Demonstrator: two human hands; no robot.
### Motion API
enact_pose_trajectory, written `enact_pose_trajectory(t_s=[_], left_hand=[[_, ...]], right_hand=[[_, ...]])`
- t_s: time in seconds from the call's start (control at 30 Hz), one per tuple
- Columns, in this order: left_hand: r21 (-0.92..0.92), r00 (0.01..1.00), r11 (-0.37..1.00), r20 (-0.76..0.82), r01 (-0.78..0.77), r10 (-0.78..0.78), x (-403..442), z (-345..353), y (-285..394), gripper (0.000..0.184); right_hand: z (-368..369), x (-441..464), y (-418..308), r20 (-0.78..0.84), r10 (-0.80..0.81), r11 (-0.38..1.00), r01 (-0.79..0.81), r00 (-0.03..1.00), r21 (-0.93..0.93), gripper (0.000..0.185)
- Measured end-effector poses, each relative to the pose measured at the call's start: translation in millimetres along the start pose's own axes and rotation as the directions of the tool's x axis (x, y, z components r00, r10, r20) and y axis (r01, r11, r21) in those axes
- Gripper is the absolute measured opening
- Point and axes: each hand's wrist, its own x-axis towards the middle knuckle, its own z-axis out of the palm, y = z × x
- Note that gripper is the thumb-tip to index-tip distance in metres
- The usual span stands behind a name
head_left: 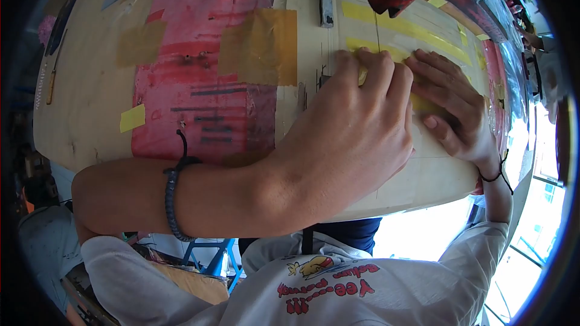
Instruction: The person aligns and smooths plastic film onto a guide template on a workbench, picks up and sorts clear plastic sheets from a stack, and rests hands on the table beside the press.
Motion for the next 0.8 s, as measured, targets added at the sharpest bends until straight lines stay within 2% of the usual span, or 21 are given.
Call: enact_pose_trajectory(t_s=[0.1,0.2,0.3,0.33,0.43,0.47,0.57,0.67,0.8], left_hand=[[-0.009,1.000,1.000,-0.007,-0.005,0.005,-1,0,0,0.028],[-0.032,0.997,0.999,0.077,0.011,-0.008,0,-8,3,0.044],[-0.041,0.998,0.999,0.059,0.018,-0.015,-2,-9,6,0.036],[-0.051,0.996,0.999,0.090,0.004,0.001,-2,-13,6,0.031],[-0.068,0.998,0.997,0.062,-0.020,0.024,-3,-13,8,0.031],[-0.068,1.000,0.998,-0.009,-0.017,0.016,-5,-6,10,0.035],[-0.092,0.998,0.996,-0.059,-0.018,0.013,-6,-1,11,0.041],[-0.073,0.998,0.996,0.045,-0.044,0.048,-3,-10,7,0.035],[-0.064,0.991,0.997,0.127,-0.042,0.049,-2,-15,3,0.035]], right_hand=[[-1,0,1,0.028,-0.008,1.000,0.009,1.000,-0.026,0.038],[-3,-1,2,0.013,0.049,0.999,-0.049,0.999,-0.014,0.046],[5,4,3,-0.075,0.165,0.986,-0.165,0.983,0.006,0.056],[8,0,13,-0.058,0.154,0.987,-0.156,0.986,-0.046,0.062],[15,11,20,-0.119,0.145,0.985,-0.155,0.982,-0.081,0.060],[16,11,26,-0.086,0.188,0.969,-0.199,0.978,-0.145,0.070],[18,14,29,-0.033,0.128,0.951,-0.132,0.991,-0.279,0.070],[11,19,21,-0.113,0.095,0.993,-0.101,0.989,-0.056,0.058],[7,17,15,-0.100,0.059,0.996,-0.066,0.993,-0.061,0.046]])
